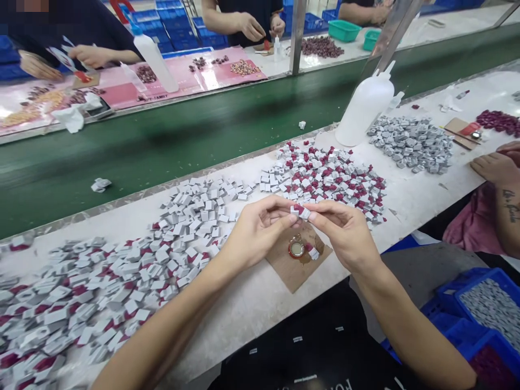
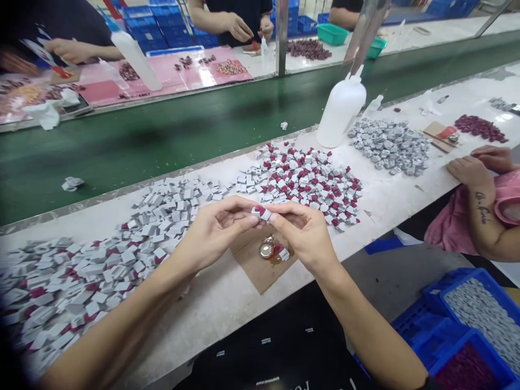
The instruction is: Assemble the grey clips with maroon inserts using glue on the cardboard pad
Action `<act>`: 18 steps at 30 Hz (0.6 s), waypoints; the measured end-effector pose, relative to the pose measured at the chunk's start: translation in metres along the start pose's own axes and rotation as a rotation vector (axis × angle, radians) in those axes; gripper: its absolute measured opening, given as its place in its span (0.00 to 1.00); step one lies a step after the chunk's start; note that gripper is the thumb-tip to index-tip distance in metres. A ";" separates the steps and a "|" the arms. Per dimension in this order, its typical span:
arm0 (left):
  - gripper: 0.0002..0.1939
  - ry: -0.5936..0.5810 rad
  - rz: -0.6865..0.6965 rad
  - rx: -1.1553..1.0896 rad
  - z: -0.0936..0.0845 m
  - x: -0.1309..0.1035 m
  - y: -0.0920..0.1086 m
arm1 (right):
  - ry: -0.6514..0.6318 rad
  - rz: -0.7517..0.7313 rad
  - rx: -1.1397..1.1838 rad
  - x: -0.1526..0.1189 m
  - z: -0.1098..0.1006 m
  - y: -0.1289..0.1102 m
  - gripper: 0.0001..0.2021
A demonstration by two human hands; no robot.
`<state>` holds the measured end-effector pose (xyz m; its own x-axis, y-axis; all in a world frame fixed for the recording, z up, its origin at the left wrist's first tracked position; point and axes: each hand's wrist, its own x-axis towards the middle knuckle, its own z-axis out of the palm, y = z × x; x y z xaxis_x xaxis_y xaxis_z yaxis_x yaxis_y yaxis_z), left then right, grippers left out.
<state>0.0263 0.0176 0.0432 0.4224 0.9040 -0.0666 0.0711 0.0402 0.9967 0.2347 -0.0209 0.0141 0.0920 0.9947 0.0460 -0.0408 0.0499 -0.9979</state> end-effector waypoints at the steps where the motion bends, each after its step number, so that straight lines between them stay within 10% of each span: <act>1: 0.10 -0.002 0.005 0.006 -0.003 0.001 0.000 | -0.029 -0.002 -0.007 0.005 0.000 -0.001 0.09; 12: 0.14 0.102 -0.014 0.059 -0.068 0.037 0.004 | -0.398 -0.029 -0.212 0.106 0.039 -0.015 0.13; 18: 0.04 0.552 -0.199 0.440 -0.123 0.098 -0.002 | 0.016 0.017 -0.851 0.234 0.054 -0.015 0.19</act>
<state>-0.0433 0.1580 0.0404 -0.1448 0.9849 -0.0954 0.5045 0.1564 0.8491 0.2036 0.2162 0.0422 0.1125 0.9930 0.0363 0.7192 -0.0562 -0.6926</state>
